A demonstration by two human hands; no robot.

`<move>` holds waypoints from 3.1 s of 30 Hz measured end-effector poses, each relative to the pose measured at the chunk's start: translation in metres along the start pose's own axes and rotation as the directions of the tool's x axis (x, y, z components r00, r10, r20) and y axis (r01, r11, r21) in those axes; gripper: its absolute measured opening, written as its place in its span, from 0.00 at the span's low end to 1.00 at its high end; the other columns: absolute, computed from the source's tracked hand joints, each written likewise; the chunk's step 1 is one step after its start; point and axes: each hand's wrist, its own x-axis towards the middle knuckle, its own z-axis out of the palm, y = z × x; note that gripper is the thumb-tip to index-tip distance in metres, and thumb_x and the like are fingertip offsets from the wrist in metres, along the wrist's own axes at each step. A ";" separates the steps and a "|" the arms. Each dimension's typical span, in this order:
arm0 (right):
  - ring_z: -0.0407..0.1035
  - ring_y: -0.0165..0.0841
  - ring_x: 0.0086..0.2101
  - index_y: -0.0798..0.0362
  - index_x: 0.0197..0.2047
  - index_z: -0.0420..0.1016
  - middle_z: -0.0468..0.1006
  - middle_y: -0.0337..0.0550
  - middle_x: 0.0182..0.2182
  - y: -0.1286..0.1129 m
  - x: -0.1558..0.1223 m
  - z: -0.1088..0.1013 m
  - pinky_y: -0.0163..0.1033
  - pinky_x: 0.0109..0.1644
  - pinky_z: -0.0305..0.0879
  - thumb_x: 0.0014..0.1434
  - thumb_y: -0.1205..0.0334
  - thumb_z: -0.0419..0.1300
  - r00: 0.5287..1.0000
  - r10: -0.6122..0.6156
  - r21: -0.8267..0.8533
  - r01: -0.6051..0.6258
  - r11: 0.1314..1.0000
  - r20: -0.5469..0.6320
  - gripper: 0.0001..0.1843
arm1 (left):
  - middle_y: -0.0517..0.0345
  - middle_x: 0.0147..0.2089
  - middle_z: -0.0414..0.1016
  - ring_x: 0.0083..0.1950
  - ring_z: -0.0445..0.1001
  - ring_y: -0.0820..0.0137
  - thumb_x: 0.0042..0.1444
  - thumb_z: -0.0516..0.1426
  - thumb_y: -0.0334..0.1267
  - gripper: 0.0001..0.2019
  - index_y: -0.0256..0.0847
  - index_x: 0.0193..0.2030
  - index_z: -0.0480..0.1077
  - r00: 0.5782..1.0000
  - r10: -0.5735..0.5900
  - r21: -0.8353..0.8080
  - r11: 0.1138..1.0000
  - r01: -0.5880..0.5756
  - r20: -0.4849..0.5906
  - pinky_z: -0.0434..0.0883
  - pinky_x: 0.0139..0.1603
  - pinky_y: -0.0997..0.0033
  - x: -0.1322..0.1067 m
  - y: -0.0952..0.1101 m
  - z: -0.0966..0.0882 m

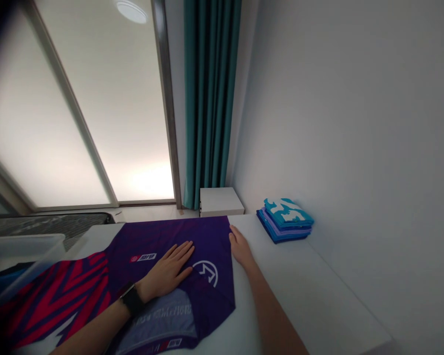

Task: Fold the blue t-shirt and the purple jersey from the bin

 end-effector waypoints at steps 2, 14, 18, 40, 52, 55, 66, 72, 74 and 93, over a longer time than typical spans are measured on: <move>0.60 0.35 0.61 0.60 0.65 0.62 0.66 0.52 0.62 -0.005 -0.002 0.000 0.45 0.66 0.54 0.66 0.57 0.39 1.000 -0.008 -0.035 0.008 0.999 -0.008 0.30 | 0.52 0.72 0.51 0.72 0.50 0.61 0.68 0.41 0.55 0.30 0.44 0.71 0.50 1.000 0.008 0.005 1.000 -0.008 -0.020 0.51 0.70 0.54 -0.001 0.000 0.002; 0.40 0.43 0.68 0.59 0.70 0.51 0.47 0.52 0.69 -0.061 -0.084 0.004 0.55 0.70 0.36 0.67 0.43 0.42 0.951 -0.143 -0.405 0.249 0.880 0.273 0.37 | 0.53 0.72 0.53 0.72 0.51 0.63 0.67 0.41 0.55 0.30 0.44 0.71 0.51 0.998 0.020 0.012 1.000 -0.019 -0.055 0.51 0.70 0.56 -0.002 0.001 0.005; 0.39 0.41 0.68 0.57 0.71 0.48 0.46 0.49 0.70 -0.052 -0.098 0.000 0.54 0.70 0.36 0.67 0.42 0.40 0.948 -0.138 -0.395 0.247 0.885 0.285 0.37 | 0.51 0.72 0.52 0.72 0.51 0.62 0.68 0.41 0.54 0.30 0.43 0.71 0.52 0.999 0.017 0.002 1.000 -0.017 -0.043 0.50 0.70 0.55 -0.001 0.001 0.004; 0.49 0.34 0.66 0.54 0.70 0.53 0.55 0.45 0.68 -0.023 -0.092 0.001 0.46 0.69 0.48 0.69 0.52 0.37 0.996 -0.046 -0.055 0.050 0.997 0.081 0.31 | 0.51 0.72 0.53 0.71 0.53 0.63 0.68 0.41 0.53 0.29 0.44 0.72 0.49 0.997 -0.055 -0.027 0.998 0.053 -0.048 0.50 0.70 0.55 -0.015 -0.016 -0.021; 0.41 0.38 0.68 0.50 0.70 0.51 0.47 0.42 0.70 -0.033 -0.100 0.002 0.52 0.70 0.40 0.68 0.47 0.41 0.949 -0.199 -0.312 0.272 0.911 0.245 0.31 | 0.53 0.72 0.53 0.71 0.53 0.61 0.68 0.42 0.53 0.28 0.45 0.71 0.51 0.987 -0.150 0.047 0.987 0.152 -0.051 0.51 0.70 0.53 -0.087 -0.039 -0.023; 0.43 0.38 0.68 0.49 0.70 0.51 0.49 0.42 0.69 -0.037 -0.104 -0.001 0.54 0.70 0.38 0.69 0.45 0.40 0.927 -0.219 -0.345 0.321 0.882 0.303 0.31 | 0.52 0.72 0.52 0.72 0.52 0.61 0.68 0.41 0.53 0.28 0.43 0.71 0.52 0.987 -0.156 0.055 0.986 0.158 -0.032 0.51 0.70 0.52 -0.088 -0.035 -0.022; 0.41 0.38 0.68 0.46 0.70 0.49 0.48 0.40 0.69 -0.029 -0.106 -0.001 0.54 0.70 0.37 0.69 0.43 0.37 0.924 -0.201 -0.378 0.322 0.868 0.325 0.31 | 0.52 0.72 0.52 0.72 0.52 0.61 0.69 0.40 0.53 0.29 0.41 0.70 0.53 0.984 -0.171 0.079 0.982 0.174 -0.045 0.52 0.69 0.53 -0.091 -0.029 -0.018; 0.40 0.38 0.68 0.48 0.71 0.47 0.46 0.41 0.70 -0.029 -0.113 -0.005 0.54 0.70 0.35 0.69 0.42 0.36 0.919 -0.179 -0.390 0.317 0.865 0.351 0.33 | 0.52 0.72 0.53 0.71 0.54 0.61 0.69 0.40 0.52 0.28 0.42 0.70 0.53 0.986 -0.142 0.105 0.983 0.151 -0.087 0.52 0.69 0.54 -0.091 -0.033 -0.009; 0.39 0.38 0.68 0.48 0.71 0.47 0.46 0.41 0.70 -0.029 -0.112 -0.006 0.54 0.71 0.33 0.68 0.42 0.37 0.921 -0.164 -0.349 0.292 0.890 0.352 0.34 | 0.53 0.72 0.54 0.71 0.54 0.61 0.69 0.41 0.52 0.28 0.42 0.70 0.53 0.986 -0.135 0.111 0.983 0.146 -0.102 0.53 0.69 0.54 -0.091 -0.035 -0.006; 0.38 0.41 0.68 0.66 0.70 0.48 0.46 0.52 0.70 -0.039 -0.068 0.002 0.52 0.70 0.30 0.65 0.48 0.39 0.975 0.026 -0.457 0.079 0.886 0.219 0.38 | 0.54 0.71 0.54 0.70 0.56 0.62 0.68 0.43 0.52 0.28 0.44 0.71 0.53 0.984 -0.118 0.111 0.985 0.133 -0.134 0.53 0.69 0.56 -0.091 -0.039 0.000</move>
